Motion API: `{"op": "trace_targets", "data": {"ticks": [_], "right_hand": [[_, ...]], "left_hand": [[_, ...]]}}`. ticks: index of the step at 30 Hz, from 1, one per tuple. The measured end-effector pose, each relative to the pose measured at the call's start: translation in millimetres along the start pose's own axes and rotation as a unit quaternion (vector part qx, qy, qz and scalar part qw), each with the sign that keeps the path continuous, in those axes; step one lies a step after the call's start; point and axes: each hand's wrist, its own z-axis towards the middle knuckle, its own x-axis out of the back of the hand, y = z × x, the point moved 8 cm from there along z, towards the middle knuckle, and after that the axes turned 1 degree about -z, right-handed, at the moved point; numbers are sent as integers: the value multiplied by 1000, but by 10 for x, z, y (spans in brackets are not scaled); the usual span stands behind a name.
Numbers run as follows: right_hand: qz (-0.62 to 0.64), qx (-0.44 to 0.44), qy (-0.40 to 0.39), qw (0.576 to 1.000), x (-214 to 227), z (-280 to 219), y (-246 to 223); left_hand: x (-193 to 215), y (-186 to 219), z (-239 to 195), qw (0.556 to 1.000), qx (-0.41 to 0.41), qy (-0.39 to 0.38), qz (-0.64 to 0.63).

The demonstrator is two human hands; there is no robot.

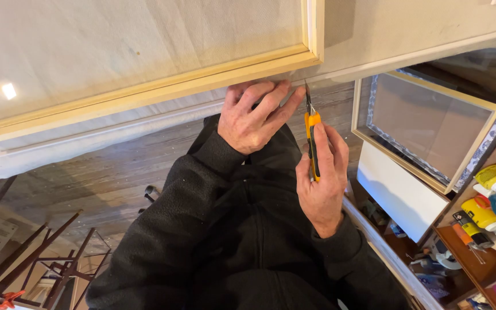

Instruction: Fitting and cutting thin wooden spacers into a picture frame.

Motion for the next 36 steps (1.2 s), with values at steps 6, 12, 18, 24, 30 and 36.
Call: {"op": "trace_targets", "data": {"ticks": [6, 12, 18, 24, 30, 36], "right_hand": [[1, -1, -6, 1000, -4, 13, 6], [13, -8, -8, 1000, -6, 26, -10], [7, -2, -9, 1000, -5, 61, -48], [-20, 6, -14, 1000, -48, 48, -49], [-54, 20, -16, 998, -118, -36, 42], [-73, 13, -18, 997, -154, -87, 81]], "left_hand": [[-5, -1, -6, 1000, -1, -3, -7], [-11, 11, -9, 1000, -2, -21, -9], [-3, 9, 0, 1000, -2, -14, -10], [-16, 7, -26, 999, 0, -42, -14], [-33, -25, -58, 997, 10, -59, -40], [-35, -43, -67, 995, 34, -88, -37]]}}
